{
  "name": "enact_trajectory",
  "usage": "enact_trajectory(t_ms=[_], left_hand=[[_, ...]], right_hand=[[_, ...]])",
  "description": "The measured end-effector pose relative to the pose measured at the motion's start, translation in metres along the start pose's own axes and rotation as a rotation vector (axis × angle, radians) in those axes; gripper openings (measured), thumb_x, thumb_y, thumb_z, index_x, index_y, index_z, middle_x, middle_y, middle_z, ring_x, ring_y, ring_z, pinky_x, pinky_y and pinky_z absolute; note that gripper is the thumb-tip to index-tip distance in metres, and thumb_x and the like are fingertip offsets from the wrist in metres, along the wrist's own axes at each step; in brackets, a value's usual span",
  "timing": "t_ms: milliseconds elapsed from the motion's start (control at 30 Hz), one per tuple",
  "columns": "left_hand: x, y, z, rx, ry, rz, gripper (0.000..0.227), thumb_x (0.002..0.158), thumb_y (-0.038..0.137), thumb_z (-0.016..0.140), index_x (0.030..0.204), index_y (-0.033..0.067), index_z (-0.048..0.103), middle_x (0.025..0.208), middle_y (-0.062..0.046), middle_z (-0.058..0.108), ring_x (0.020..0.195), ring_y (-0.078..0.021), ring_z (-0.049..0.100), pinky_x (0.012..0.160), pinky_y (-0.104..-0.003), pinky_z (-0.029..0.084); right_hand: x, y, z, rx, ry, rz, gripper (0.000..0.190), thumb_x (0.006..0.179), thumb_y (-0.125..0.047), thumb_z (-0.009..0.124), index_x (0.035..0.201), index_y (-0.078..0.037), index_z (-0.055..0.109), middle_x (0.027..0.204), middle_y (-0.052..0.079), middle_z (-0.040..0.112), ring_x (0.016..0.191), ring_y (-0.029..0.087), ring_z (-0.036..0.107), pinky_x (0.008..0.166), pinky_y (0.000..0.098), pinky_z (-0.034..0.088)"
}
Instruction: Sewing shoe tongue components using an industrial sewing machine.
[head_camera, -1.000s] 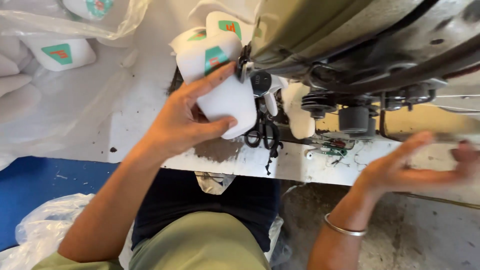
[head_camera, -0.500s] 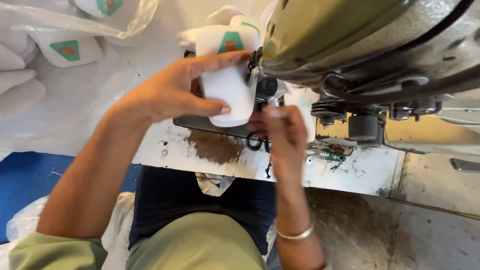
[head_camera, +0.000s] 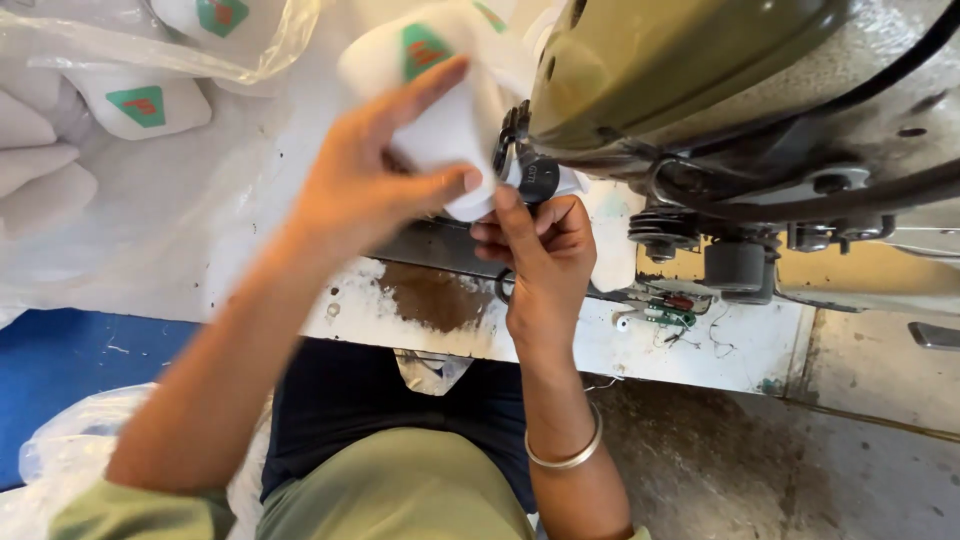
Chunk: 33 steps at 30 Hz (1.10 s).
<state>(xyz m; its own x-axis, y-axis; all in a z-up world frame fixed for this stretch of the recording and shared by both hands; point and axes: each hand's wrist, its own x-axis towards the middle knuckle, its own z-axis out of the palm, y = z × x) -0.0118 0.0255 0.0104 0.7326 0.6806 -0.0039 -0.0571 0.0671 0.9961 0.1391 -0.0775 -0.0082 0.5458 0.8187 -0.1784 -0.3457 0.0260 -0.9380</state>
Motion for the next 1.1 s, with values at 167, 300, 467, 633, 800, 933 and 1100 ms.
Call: enact_trajectory(t_ms=[167, 300, 467, 633, 800, 933, 1100], left_hand=[[-0.031, -0.033, 0.064, -0.081, 0.691, 0.094, 0.054, 0.098, 0.009, 0.073, 0.149, 0.005, 0.055, 0.145, -0.003, 0.064, 0.063, -0.0019, 0.037, 0.055, -0.016, 0.032], [-0.037, -0.031, 0.058, -0.346, 0.942, 0.157, 0.036, 0.104, 0.007, 0.069, 0.14, 0.0021, 0.065, 0.092, -0.007, 0.056, 0.066, -0.0008, 0.041, 0.059, -0.016, 0.032], [-0.065, -0.051, 0.075, -0.284, 0.761, 0.188, 0.025, 0.094, -0.001, 0.072, 0.114, 0.0067, 0.059, 0.117, 0.006, 0.068, 0.088, 0.0034, 0.058, 0.068, -0.02, 0.049], [-0.066, -0.055, 0.092, -0.231, 0.625, 0.123, 0.039, 0.099, -0.005, 0.075, 0.136, 0.0049, 0.069, 0.096, 0.008, 0.056, 0.064, 0.0039, 0.034, 0.054, -0.017, 0.026], [-0.049, -0.04, 0.088, -0.221, 0.62, 0.105, 0.046, 0.095, -0.004, 0.074, 0.138, 0.0065, 0.064, 0.102, 0.009, 0.053, 0.061, 0.0049, 0.033, 0.049, -0.015, 0.025], [-0.036, -0.036, 0.074, -0.2, 0.585, 0.109, 0.048, 0.098, 0.002, 0.075, 0.144, 0.0066, 0.062, 0.106, 0.007, 0.051, 0.066, 0.004, 0.034, 0.054, -0.015, 0.027], [-0.019, -0.017, 0.032, -0.216, 0.466, 0.07, 0.047, 0.101, 0.015, 0.075, 0.146, 0.0078, 0.063, 0.087, 0.004, 0.057, 0.065, 0.003, 0.048, 0.058, -0.015, 0.038]], right_hand=[[0.003, 0.009, -0.007, 0.023, -0.03, -0.027, 0.042, 0.091, -0.008, 0.082, 0.081, -0.014, 0.042, 0.077, 0.006, 0.067, 0.068, 0.017, 0.072, 0.056, 0.0269, 0.057], [0.003, 0.0, 0.0, -0.003, 0.0, -0.048, 0.039, 0.09, -0.011, 0.081, 0.08, -0.013, 0.043, 0.079, 0.009, 0.073, 0.066, 0.018, 0.072, 0.055, 0.0272, 0.056], [0.004, 0.0, -0.012, 0.069, -0.085, 0.035, 0.034, 0.09, -0.015, 0.08, 0.082, -0.013, 0.047, 0.079, 0.005, 0.07, 0.071, 0.015, 0.073, 0.062, 0.0285, 0.061], [0.004, 0.01, -0.018, 0.111, -0.086, 0.004, 0.036, 0.091, -0.007, 0.083, 0.085, -0.012, 0.047, 0.081, 0.001, 0.066, 0.071, 0.01, 0.066, 0.061, 0.0251, 0.056], [-0.001, -0.002, -0.025, 0.077, -0.077, -0.026, 0.032, 0.091, -0.004, 0.08, 0.085, -0.011, 0.05, 0.079, 0.002, 0.066, 0.073, 0.011, 0.069, 0.063, 0.024, 0.058], [-0.007, -0.04, -0.053, -0.216, 0.1, -0.402, 0.04, 0.079, -0.018, 0.085, 0.107, -0.012, 0.056, 0.098, 0.001, 0.069, 0.088, 0.008, 0.065, 0.083, 0.0228, 0.061], [0.035, -0.07, -0.213, -1.089, 0.694, -1.412, 0.04, 0.102, -0.019, 0.079, 0.122, 0.004, 0.053, 0.117, 0.018, 0.059, 0.106, 0.026, 0.059, 0.095, 0.0399, 0.054]])
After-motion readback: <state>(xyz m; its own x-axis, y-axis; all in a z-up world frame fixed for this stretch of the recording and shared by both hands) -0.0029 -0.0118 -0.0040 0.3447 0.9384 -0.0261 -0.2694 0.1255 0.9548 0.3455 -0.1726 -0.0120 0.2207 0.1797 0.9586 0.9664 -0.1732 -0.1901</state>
